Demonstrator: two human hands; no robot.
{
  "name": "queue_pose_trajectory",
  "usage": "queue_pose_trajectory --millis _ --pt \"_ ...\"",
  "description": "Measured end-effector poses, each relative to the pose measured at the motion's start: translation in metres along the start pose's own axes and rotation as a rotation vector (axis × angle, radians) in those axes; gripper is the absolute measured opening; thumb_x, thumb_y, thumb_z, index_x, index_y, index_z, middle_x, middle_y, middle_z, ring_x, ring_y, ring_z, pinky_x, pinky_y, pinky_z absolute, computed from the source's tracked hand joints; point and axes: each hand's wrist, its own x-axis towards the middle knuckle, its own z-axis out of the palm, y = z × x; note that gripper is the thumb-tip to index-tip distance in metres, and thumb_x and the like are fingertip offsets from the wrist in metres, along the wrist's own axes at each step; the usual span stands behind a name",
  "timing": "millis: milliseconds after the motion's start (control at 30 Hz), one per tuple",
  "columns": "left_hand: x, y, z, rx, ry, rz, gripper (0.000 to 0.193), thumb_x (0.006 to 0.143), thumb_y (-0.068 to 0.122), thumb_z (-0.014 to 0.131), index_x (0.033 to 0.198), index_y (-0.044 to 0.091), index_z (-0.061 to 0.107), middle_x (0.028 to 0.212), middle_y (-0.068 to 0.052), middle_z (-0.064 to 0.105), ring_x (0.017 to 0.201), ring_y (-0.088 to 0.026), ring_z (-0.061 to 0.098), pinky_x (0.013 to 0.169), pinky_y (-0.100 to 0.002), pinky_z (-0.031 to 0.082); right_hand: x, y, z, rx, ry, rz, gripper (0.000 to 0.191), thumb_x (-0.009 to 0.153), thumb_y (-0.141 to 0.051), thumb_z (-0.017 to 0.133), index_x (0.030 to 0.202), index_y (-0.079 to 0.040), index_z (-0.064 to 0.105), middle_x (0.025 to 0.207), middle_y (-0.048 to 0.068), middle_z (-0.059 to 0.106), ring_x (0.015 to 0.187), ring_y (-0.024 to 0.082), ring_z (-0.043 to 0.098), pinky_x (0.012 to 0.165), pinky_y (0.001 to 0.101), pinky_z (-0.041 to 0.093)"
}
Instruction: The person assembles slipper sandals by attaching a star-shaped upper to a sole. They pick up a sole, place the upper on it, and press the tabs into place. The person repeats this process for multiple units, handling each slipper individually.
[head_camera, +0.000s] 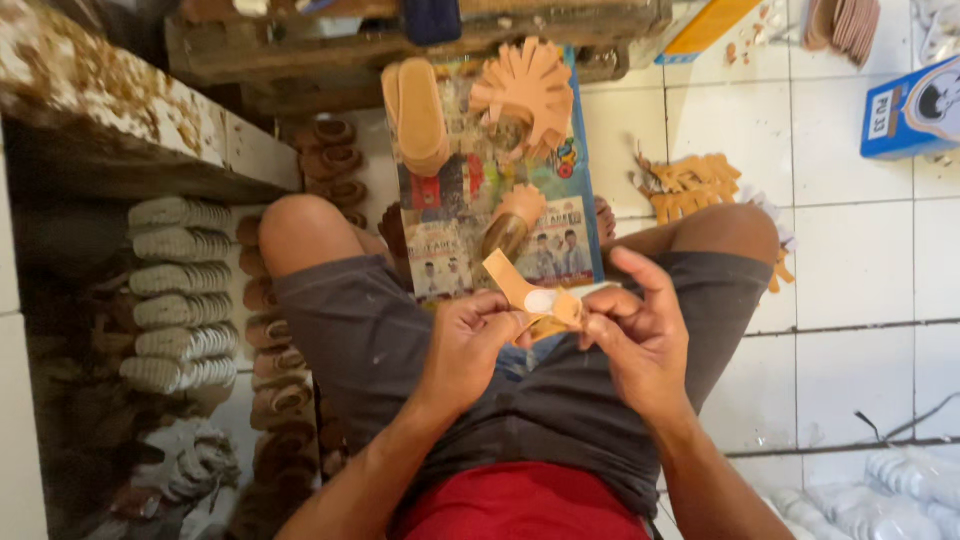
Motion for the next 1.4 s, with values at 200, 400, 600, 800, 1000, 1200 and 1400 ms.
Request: queue_pose_trajectory --millis 200,400,600,800,1000,1200,1400 --pt "-0.006 0.004 -0.004 0.122 -0.022 0.029 0.017 0.089 0.009 0.064 0.082 -0.005 0.071 0.077 -0.005 0.070 0.071 -0.010 0.067 0.068 -0.025 0.052 0.003 -0.011 0.009 -0.169 -0.027 0.163 0.068 0.094 0.006 0.068 0.152 -0.005 0.035 0.098 0.011 0.069 0.084 0.012 0.064 0.070 0.0240 0.051" --pt "-0.010 -0.002 -0.012 0.066 -0.076 0.007 0.021 0.093 0.014 0.066 0.082 -0.003 0.071 0.077 -0.005 0.069 0.072 -0.009 0.065 0.069 -0.025 0.051 0.006 -0.015 0.015 -0.196 -0.033 0.273 0.064 0.092 0.008 0.069 0.147 -0.004 0.040 0.092 0.010 0.068 0.085 0.011 0.063 0.071 0.0233 0.049" --pt "-0.011 -0.015 0.003 -0.125 0.070 0.011 0.021 0.099 0.013 0.071 0.087 -0.005 0.072 0.080 -0.005 0.067 0.071 -0.009 0.057 0.065 -0.026 0.044 -0.004 -0.003 0.026 -0.262 0.033 0.146 0.059 0.091 0.010 0.069 0.144 -0.001 0.045 0.105 0.007 0.068 0.095 0.013 0.065 0.082 0.0263 0.053" --pt "0.002 -0.036 0.028 -0.274 0.188 0.116 0.025 0.100 0.014 0.066 0.110 -0.006 0.075 0.106 -0.005 0.075 0.098 -0.009 0.064 0.089 -0.025 0.051 -0.016 0.021 0.036 -0.567 0.114 -0.010 0.062 0.083 0.007 0.080 0.140 0.000 0.057 0.100 0.006 0.065 0.088 0.012 0.061 0.080 0.0246 0.052" --pt "0.020 -0.038 0.066 -0.364 0.113 0.087 0.025 0.101 0.016 0.066 0.113 -0.005 0.074 0.111 -0.002 0.071 0.104 -0.012 0.061 0.092 -0.027 0.049 -0.009 0.036 0.013 -0.811 0.105 -0.174 0.019 0.091 0.000 0.073 0.108 0.002 0.066 0.109 0.008 0.067 0.103 0.017 0.065 0.091 0.0301 0.052" --pt "0.099 -0.005 0.056 0.445 0.257 0.289 0.030 0.105 0.028 0.068 0.104 -0.002 0.070 0.097 -0.013 0.069 0.082 -0.023 0.063 0.086 -0.035 0.054 -0.002 0.023 -0.034 -0.452 0.370 -0.018 0.021 0.112 -0.012 0.048 0.112 0.002 0.064 0.110 0.005 0.066 0.106 0.015 0.061 0.100 0.0295 0.049" --pt "0.147 -0.010 0.056 1.367 0.243 0.265 0.080 0.088 0.030 0.071 0.154 0.005 0.033 0.120 -0.031 0.059 0.114 -0.049 0.055 0.096 -0.059 0.044 -0.016 -0.017 -0.055 -0.638 0.358 -0.058 0.033 0.110 -0.018 0.042 0.136 -0.002 0.056 0.111 0.004 0.057 0.100 0.014 0.057 0.094 0.0277 0.045"
